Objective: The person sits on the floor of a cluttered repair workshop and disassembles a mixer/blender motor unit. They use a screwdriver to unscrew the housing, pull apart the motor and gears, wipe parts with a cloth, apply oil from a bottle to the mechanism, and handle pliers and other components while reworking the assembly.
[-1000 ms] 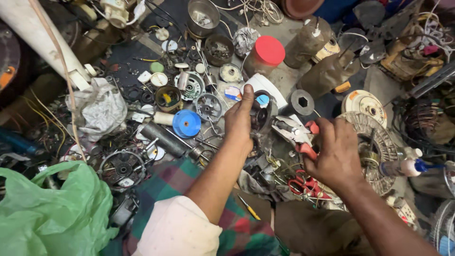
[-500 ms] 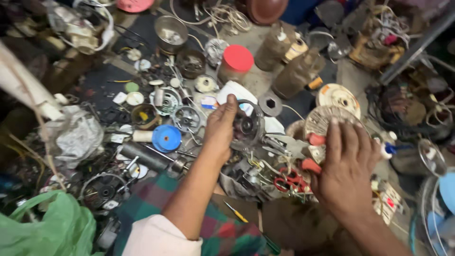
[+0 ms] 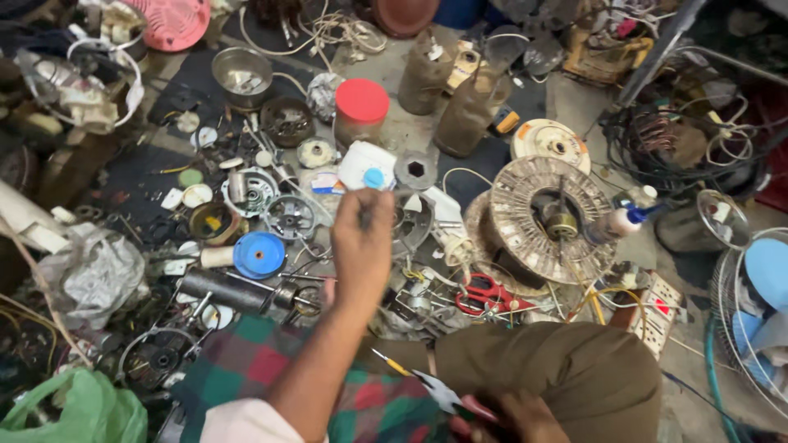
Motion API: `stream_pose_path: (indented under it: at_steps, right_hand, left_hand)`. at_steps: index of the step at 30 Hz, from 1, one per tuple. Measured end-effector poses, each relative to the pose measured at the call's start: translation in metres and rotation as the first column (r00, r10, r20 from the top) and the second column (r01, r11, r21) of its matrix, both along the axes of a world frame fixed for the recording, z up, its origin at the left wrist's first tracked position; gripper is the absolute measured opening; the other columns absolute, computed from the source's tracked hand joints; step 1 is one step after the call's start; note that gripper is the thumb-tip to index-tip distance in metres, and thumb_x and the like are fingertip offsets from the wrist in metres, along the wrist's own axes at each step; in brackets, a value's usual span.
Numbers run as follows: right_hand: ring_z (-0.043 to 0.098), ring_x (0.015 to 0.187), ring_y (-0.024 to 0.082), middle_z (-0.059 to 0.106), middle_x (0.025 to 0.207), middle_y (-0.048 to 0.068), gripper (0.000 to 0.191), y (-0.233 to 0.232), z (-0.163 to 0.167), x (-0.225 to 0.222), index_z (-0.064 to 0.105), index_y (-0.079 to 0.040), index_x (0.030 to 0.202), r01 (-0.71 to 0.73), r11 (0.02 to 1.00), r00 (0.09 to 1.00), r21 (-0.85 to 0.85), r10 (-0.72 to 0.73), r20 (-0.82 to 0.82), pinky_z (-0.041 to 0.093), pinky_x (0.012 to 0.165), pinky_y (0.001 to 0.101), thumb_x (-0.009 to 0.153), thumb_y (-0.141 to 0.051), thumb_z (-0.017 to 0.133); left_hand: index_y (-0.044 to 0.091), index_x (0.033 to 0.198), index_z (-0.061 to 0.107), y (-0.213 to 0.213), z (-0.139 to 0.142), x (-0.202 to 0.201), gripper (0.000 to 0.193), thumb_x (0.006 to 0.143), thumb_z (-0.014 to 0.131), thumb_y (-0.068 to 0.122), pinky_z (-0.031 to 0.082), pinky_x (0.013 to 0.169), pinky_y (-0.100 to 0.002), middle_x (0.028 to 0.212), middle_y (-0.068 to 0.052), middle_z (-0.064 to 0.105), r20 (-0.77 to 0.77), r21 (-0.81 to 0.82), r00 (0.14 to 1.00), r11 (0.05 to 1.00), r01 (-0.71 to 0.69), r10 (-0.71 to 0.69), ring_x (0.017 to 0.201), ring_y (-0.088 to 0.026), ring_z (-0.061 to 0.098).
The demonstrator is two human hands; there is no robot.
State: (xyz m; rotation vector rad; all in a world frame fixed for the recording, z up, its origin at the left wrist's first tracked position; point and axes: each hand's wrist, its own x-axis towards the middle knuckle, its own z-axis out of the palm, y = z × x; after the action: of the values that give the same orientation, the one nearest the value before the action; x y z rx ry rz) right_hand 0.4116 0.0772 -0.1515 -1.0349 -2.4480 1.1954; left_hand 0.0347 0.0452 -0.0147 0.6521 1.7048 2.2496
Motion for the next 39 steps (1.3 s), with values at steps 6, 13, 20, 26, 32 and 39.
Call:
stream_pose_path:
  at_steps: [6, 13, 20, 26, 32, 39]
  right_hand:
    - [0.062, 0.122, 0.032, 0.061, 0.136, 0.016, 0.071, 0.001, 0.102, -0.068, 0.04, -0.01, 0.148, -0.232, 0.573, 0.708, -0.786, -0.455, -0.54, 0.054, 0.097, 0.0456, 0.09, -0.04, 0.066]
    - [0.069, 0.099, 0.022, 0.072, 0.112, 0.01, 0.046, 0.021, 0.109, -0.084, 0.06, -0.003, 0.131, 0.202, 0.446, 0.669, -0.872, -0.713, -0.21, 0.056, 0.082, 0.0399, 0.095, -0.031, 0.06]
    - [0.062, 0.078, 0.011, 0.072, 0.09, 0.002, 0.042, 0.05, 0.097, -0.085, 0.068, -0.005, 0.123, 0.131, 0.9, 0.982, -0.417, -0.174, -0.067, 0.054, 0.072, 0.028, 0.089, -0.029, 0.072]
    - [0.062, 0.077, 0.013, 0.072, 0.088, 0.004, 0.045, 0.069, 0.113, -0.097, 0.069, -0.004, 0.123, 0.044, 0.948, 0.999, -0.315, -0.041, 0.014, 0.055, 0.07, 0.0303, 0.087, -0.031, 0.075]
    - [0.072, 0.102, 0.031, 0.073, 0.109, 0.02, 0.075, 0.061, 0.172, -0.121, 0.056, -0.007, 0.141, -0.144, 0.975, 0.973, 0.171, 0.108, 0.205, 0.055, 0.086, 0.0415, 0.08, -0.04, 0.084]
    - [0.075, 0.091, 0.037, 0.075, 0.103, 0.02, 0.069, 0.043, 0.194, -0.138, 0.069, -0.012, 0.127, -0.084, 0.96, 0.962, 0.267, 0.009, 0.272, 0.058, 0.082, 0.0432, 0.066, -0.036, 0.088]
  left_hand:
    - [0.006, 0.115, 0.064, -0.043, 0.013, 0.125, 0.027, 0.095, 0.074, 0.021, 0.046, 0.112, -0.051, 0.138, -0.022, 0.051, -0.743, -0.066, 0.643, 0.976, 0.209, -0.188, 0.131, -0.044, 0.054]
    - [0.006, 0.112, 0.057, -0.049, -0.014, 0.12, 0.022, 0.095, 0.07, 0.011, 0.052, 0.114, -0.049, 0.131, -0.022, 0.062, -0.833, -0.156, 0.422, 0.885, 0.439, -0.356, 0.128, -0.041, 0.063]
    - [0.004, 0.131, 0.055, 0.002, -0.077, 0.057, 0.038, 0.093, 0.057, 0.003, 0.056, 0.089, -0.035, 0.117, -0.013, 0.069, -0.112, -0.236, 0.976, 0.959, 0.155, -0.186, 0.105, -0.025, 0.068]
    - [0.01, 0.136, 0.058, 0.031, -0.105, 0.052, 0.045, 0.092, 0.063, 0.002, 0.055, 0.086, -0.031, 0.115, -0.009, 0.068, -0.066, -0.239, 0.951, 0.931, 0.278, -0.301, 0.1, -0.02, 0.068]
    - [0.017, 0.139, 0.058, 0.026, -0.098, 0.059, 0.047, 0.093, 0.058, 0.008, 0.053, 0.082, -0.032, 0.1, -0.009, 0.068, 0.056, -0.345, 0.913, 0.85, 0.398, -0.404, 0.09, -0.021, 0.066]
    - [0.011, 0.131, 0.054, 0.023, -0.095, 0.059, 0.041, 0.091, 0.049, 0.005, 0.053, 0.085, -0.034, 0.104, -0.009, 0.071, 0.018, -0.225, 0.913, 0.888, 0.402, -0.409, 0.095, -0.021, 0.069]
